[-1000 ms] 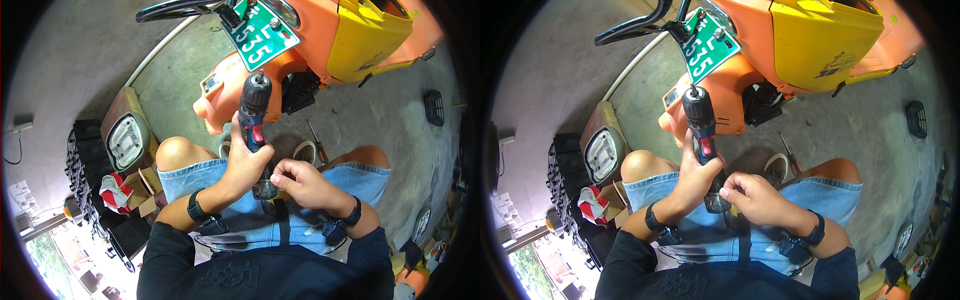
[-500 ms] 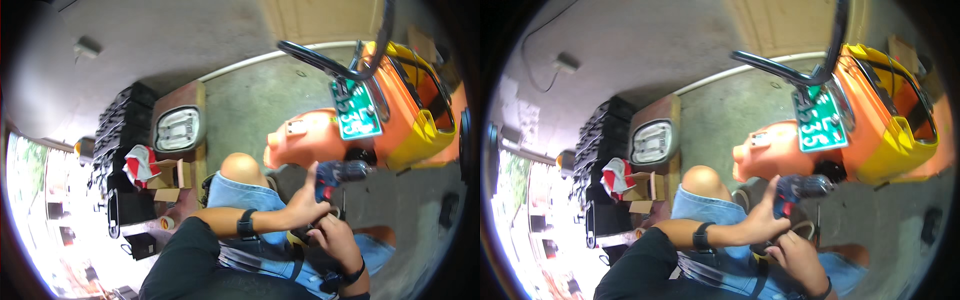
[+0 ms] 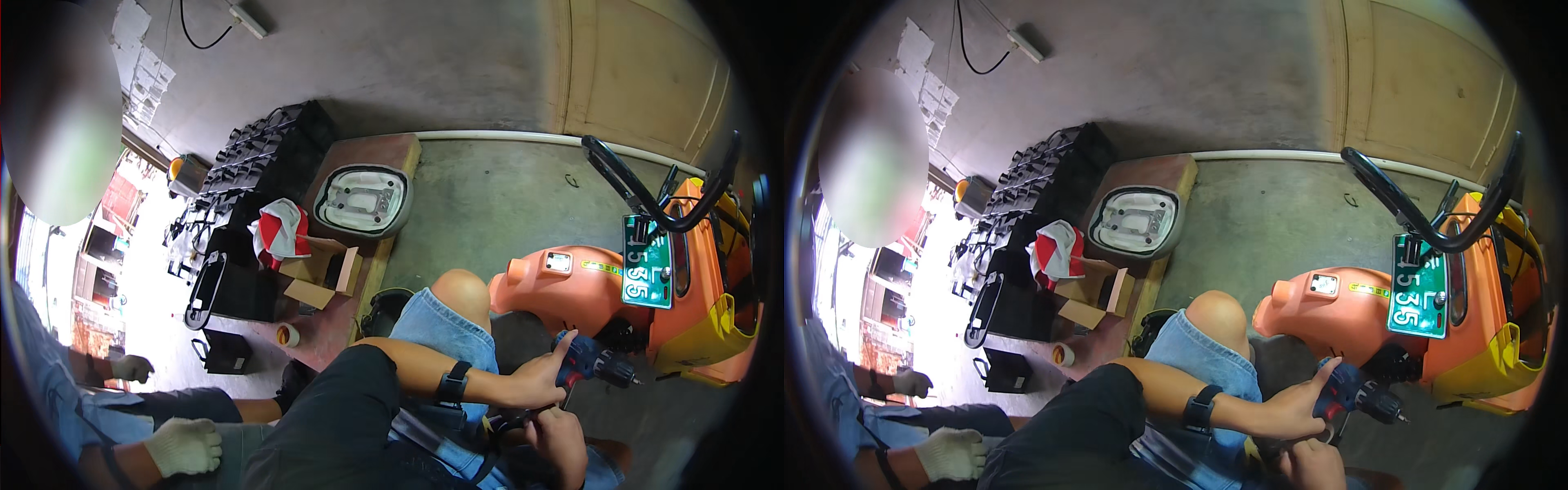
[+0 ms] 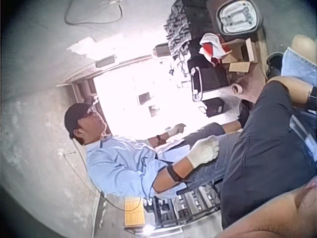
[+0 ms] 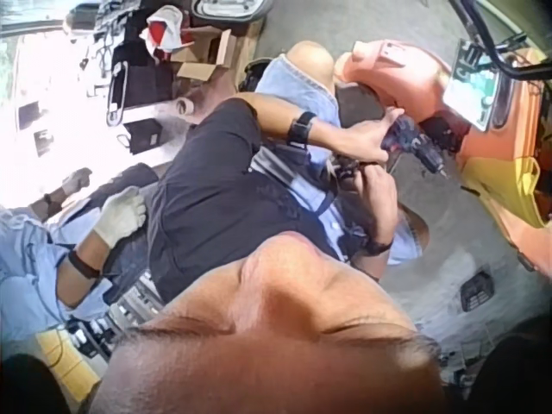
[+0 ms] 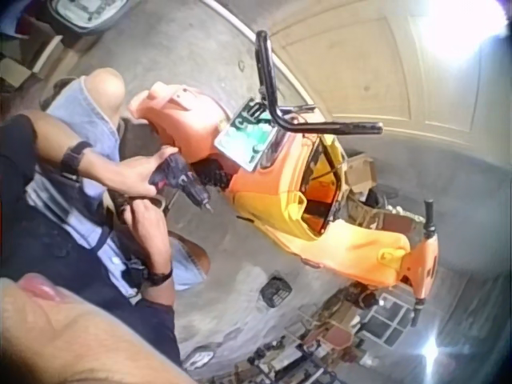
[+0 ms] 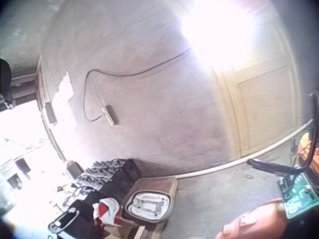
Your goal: Repairing a yellow electric motorcycle using a drill and other tools.
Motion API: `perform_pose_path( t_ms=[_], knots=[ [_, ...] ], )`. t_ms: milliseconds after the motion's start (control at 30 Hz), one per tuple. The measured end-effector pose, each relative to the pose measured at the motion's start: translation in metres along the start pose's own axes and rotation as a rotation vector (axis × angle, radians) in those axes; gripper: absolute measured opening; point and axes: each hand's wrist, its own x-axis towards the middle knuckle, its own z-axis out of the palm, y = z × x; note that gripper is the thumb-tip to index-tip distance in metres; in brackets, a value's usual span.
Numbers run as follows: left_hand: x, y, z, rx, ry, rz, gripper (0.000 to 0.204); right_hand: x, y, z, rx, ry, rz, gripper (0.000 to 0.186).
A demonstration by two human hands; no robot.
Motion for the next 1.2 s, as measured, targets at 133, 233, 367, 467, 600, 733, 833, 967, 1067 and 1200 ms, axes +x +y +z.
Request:
perform_pose_path(
  t_ms=[133,233,367,467,600,733,833,967,1067,1200],
  knots=[
    [0.001,-0.006,0.002,-0.013,-0.014,-0.01,0.109,0.0,-0.006,0.007,-0.028,0.01,0.055,0.013],
    [0.006,-0.008,0.003,0.038,0.055,0.029,0.109,0.0,-0.012,0.008,-0.078,0.07,0.085,0.013],
    [0.012,-0.01,0.005,-0.006,0.013,-0.053,0.108,0.0,-0.013,0.004,-0.143,0.102,0.109,0.016],
    [0.015,-0.014,0.011,0.002,0.03,-0.064,0.107,0.003,-0.007,0.001,-0.121,0.048,0.08,0.015],
    [0.018,-0.022,0.017,0.011,-0.007,-0.044,0.105,0.007,0.004,0.005,-0.07,0.04,-0.002,0.014],
    [0.02,-0.023,0.015,0.004,0.019,-0.062,0.102,0.011,0.014,0.014,0.105,0.1,-0.017,0.014],
    [0.017,-0.016,0.013,-0.034,-0.005,-0.146,0.101,0.01,0.017,0.016,0.167,0.1,-0.037,0.016],
    [0.009,-0.006,0.019,-0.047,0.083,-0.041,0.102,0.002,0.017,0.011,0.211,0.125,-0.106,0.022],
    [-0.004,-0.005,0.031,-0.092,0.0,-0.116,0.103,-0.007,0.013,0.003,0.233,0.025,-0.165,0.024],
    [-0.023,-0.012,0.045,0.017,0.079,-0.122,0.109,-0.02,-0.004,0.001,0.032,-0.078,-0.105,0.023]
  ],
)
